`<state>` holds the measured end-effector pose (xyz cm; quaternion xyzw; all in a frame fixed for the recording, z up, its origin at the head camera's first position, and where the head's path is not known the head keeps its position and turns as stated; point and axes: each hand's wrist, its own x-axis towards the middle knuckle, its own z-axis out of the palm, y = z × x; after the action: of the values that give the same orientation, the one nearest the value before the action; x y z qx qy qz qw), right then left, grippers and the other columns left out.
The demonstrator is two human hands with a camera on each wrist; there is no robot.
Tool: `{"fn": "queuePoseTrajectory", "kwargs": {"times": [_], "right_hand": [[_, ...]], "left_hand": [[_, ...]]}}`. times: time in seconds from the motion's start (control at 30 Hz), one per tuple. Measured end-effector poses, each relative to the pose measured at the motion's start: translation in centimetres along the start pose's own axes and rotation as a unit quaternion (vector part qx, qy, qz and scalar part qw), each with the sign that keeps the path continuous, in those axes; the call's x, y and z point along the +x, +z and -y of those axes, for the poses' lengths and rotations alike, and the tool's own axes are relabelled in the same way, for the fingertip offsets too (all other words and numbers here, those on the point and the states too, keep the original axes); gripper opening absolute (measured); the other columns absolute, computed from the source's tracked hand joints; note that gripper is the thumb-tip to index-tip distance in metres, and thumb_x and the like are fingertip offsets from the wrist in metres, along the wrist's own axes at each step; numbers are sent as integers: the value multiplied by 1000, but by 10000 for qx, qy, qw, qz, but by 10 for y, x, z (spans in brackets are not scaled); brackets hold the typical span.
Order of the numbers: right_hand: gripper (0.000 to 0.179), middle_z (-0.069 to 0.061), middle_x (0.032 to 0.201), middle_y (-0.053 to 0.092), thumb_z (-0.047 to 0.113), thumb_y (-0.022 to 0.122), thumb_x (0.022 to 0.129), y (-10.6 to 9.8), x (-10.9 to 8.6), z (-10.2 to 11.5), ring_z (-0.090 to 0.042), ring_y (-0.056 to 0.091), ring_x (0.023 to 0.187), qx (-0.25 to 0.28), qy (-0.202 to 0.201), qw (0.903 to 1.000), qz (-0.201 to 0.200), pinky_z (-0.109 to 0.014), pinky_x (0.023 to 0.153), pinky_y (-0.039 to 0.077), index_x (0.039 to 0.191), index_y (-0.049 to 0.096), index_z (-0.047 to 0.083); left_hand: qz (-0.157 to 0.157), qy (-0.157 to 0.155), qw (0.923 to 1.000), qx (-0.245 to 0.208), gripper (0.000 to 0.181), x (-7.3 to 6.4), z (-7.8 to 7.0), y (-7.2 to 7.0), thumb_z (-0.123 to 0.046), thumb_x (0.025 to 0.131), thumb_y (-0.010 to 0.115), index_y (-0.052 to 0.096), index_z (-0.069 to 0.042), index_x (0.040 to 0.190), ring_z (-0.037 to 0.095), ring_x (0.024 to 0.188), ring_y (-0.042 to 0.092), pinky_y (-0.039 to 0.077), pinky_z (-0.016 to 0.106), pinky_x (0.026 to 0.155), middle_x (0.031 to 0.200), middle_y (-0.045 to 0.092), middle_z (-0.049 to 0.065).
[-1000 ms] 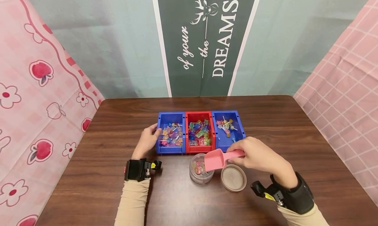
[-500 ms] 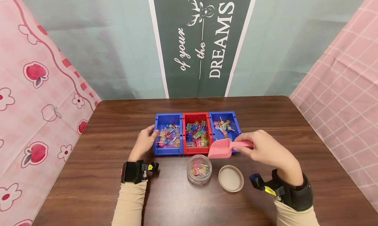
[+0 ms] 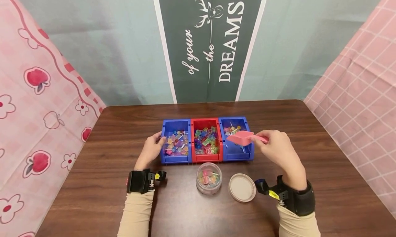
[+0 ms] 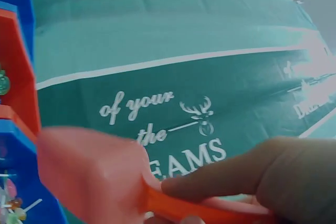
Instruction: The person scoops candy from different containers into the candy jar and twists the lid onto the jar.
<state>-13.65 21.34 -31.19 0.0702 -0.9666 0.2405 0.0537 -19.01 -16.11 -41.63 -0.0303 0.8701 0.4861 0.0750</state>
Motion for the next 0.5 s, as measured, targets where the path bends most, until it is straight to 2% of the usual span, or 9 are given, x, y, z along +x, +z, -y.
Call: {"fn": "queuePoseTrajectory", "kwargs": {"times": [0.13, 0.23, 0.37, 0.43, 0.5], "right_hand": [[25, -3, 56, 48, 17, 63, 87, 6, 4, 2, -20, 43, 57, -124, 287, 9995, -70, -26, 52, 27, 87, 72, -6], [26, 1, 52, 40, 20, 63, 85, 6, 8, 5, -20, 43, 57, -288, 544, 9980, 115, -27, 52, 27, 73, 69, -2], [41, 7, 47, 28, 24, 64, 84, 5, 18, 9, -17, 37, 56, -538, 743, 9950, 399, -26, 50, 24, 50, 47, 8], [47, 7, 48, 25, 25, 64, 82, 5, 24, 10, -16, 35, 55, -687, 810, 9926, 588, -26, 49, 23, 46, 38, 12], [46, 4, 51, 29, 26, 66, 82, 4, 31, 12, -18, 37, 57, -820, 946, 9885, 849, -27, 48, 26, 48, 38, 12]], "left_hand": [[4, -30, 10000, -18, 49, -1, -1, -1, -19, 103, 41, 34, 5, 146, 38, 128, 52, 42, 50, 109, 142, 49, 28], [-13, 5, 10000, 16, 49, 0, -1, -2, -19, 104, 41, 34, 5, 146, 39, 128, 52, 42, 51, 109, 142, 49, 28], [-50, 19, 10000, 59, 49, 0, -1, -2, -18, 104, 41, 34, 6, 145, 39, 128, 52, 41, 51, 109, 141, 49, 29], [-38, -7, 10000, 51, 49, 0, -1, -2, -18, 104, 41, 34, 6, 145, 38, 129, 52, 41, 51, 109, 142, 49, 29], [-23, -28, 10000, 47, 49, 0, -1, -1, -18, 104, 41, 34, 6, 146, 38, 129, 52, 41, 51, 109, 142, 48, 29]]}}
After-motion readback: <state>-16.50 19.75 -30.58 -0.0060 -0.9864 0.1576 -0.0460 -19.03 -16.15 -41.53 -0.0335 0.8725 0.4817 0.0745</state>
